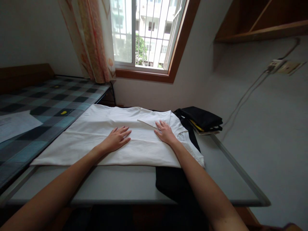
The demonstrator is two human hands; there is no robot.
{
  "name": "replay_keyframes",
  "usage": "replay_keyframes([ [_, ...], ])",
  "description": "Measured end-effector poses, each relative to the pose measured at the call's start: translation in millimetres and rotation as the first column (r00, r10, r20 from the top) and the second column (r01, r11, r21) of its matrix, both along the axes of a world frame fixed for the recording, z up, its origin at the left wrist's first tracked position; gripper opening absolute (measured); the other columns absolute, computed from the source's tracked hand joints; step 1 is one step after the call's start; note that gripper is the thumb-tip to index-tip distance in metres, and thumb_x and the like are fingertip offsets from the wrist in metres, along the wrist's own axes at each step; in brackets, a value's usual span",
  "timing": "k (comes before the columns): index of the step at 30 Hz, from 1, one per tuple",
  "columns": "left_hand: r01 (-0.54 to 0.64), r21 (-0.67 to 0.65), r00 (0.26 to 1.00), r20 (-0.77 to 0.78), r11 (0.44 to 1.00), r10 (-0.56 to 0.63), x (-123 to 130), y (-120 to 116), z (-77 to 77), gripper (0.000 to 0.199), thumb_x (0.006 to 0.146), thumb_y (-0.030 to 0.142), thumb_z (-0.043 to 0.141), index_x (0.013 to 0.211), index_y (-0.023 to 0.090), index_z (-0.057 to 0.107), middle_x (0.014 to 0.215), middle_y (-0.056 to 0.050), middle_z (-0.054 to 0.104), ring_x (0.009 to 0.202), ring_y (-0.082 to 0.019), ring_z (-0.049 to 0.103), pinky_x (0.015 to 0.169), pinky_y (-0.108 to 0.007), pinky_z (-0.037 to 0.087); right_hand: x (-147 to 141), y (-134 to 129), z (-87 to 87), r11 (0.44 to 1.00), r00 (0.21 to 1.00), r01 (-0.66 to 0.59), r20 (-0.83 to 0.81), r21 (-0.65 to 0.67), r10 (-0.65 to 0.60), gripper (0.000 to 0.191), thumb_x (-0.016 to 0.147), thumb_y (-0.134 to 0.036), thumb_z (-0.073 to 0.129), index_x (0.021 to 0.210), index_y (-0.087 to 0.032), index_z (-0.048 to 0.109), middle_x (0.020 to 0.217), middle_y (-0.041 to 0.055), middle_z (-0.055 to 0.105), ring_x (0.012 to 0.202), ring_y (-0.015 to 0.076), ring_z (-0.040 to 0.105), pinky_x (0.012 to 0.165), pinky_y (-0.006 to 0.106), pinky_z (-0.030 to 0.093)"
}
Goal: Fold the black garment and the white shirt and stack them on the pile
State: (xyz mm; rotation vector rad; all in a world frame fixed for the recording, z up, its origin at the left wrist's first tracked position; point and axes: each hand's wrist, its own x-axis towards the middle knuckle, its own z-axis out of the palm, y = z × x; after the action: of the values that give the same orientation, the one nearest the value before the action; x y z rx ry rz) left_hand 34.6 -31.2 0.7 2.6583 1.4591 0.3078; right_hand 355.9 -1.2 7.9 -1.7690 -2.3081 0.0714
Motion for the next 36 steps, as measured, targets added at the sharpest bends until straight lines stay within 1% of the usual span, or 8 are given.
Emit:
replay_keyframes([
  [10, -0.001, -0.003, 1.0, -0.018, 1.0, 0.001, -0.7, 0.6, -1.0, 0.061, 0.104, 0.055, 0.031, 0.15, 0.021, 0.051, 0.161, -0.013, 0.042, 0.152, -0.03, 0.034, 0.123, -0.054, 0.025, 2.3, 2.3, -4.0, 1.0, 1.0, -0.014, -0.007, 0.02, 0.014, 0.06, 0.101, -0.041, 0.052, 0.156, -0.018, 0.044, 0.164, 0.0172, 0.037, 0.151, 0.0326, 0.033, 0.12, 0.046, 0.029],
  [19, 0.0, 0.016, 1.0, 0.006, 1.0, 0.0, -1.8, 2.2, -4.8, 0.061, 0.103, 0.056, 0.031, 0.149, 0.023, 0.052, 0.16, -0.012, 0.044, 0.151, -0.03, 0.036, 0.123, -0.054, 0.026, 1.1, 1.1, -1.3, 1.0, 1.0, -0.013, -0.007, 0.01, 0.014, 0.06, 0.101, -0.04, 0.052, 0.156, -0.016, 0.044, 0.164, 0.0192, 0.035, 0.152, 0.0336, 0.032, 0.121, 0.048, 0.029],
  [27, -0.003, 0.011, 1.0, -0.014, 1.0, 0.003, -1.0, 1.5, -3.3, 0.059, 0.104, 0.054, 0.032, 0.149, 0.022, 0.052, 0.16, -0.012, 0.044, 0.151, -0.03, 0.035, 0.122, -0.054, 0.027, 0.2, 0.0, 0.0, 1.0, 1.0, -0.002, -0.007, 0.001, 0.002, 0.06, 0.101, -0.038, 0.053, 0.156, -0.015, 0.044, 0.164, 0.0196, 0.035, 0.152, 0.0341, 0.031, 0.121, 0.046, 0.029],
  [32, 0.003, 0.018, 1.0, -0.002, 1.0, -0.003, -1.0, 1.5, -3.2, 0.059, 0.103, 0.053, 0.032, 0.149, 0.021, 0.053, 0.16, -0.014, 0.044, 0.151, -0.03, 0.036, 0.122, -0.055, 0.027, 0.7, 0.9, -1.1, 1.0, 1.0, -0.006, -0.006, 0.007, 0.006, 0.06, 0.101, -0.039, 0.052, 0.156, -0.017, 0.044, 0.164, 0.0186, 0.036, 0.152, 0.033, 0.032, 0.121, 0.047, 0.029],
  [36, -0.001, 0.007, 1.0, -0.006, 1.0, 0.001, -0.4, 1.1, -1.7, 0.06, 0.103, 0.053, 0.032, 0.149, 0.021, 0.052, 0.16, -0.013, 0.043, 0.151, -0.03, 0.036, 0.122, -0.055, 0.027, 0.8, 1.3, -1.4, 1.0, 1.0, -0.001, -0.006, 0.001, 0.001, 0.06, 0.101, -0.039, 0.053, 0.156, -0.016, 0.044, 0.164, 0.0188, 0.035, 0.153, 0.0325, 0.031, 0.121, 0.046, 0.028],
])
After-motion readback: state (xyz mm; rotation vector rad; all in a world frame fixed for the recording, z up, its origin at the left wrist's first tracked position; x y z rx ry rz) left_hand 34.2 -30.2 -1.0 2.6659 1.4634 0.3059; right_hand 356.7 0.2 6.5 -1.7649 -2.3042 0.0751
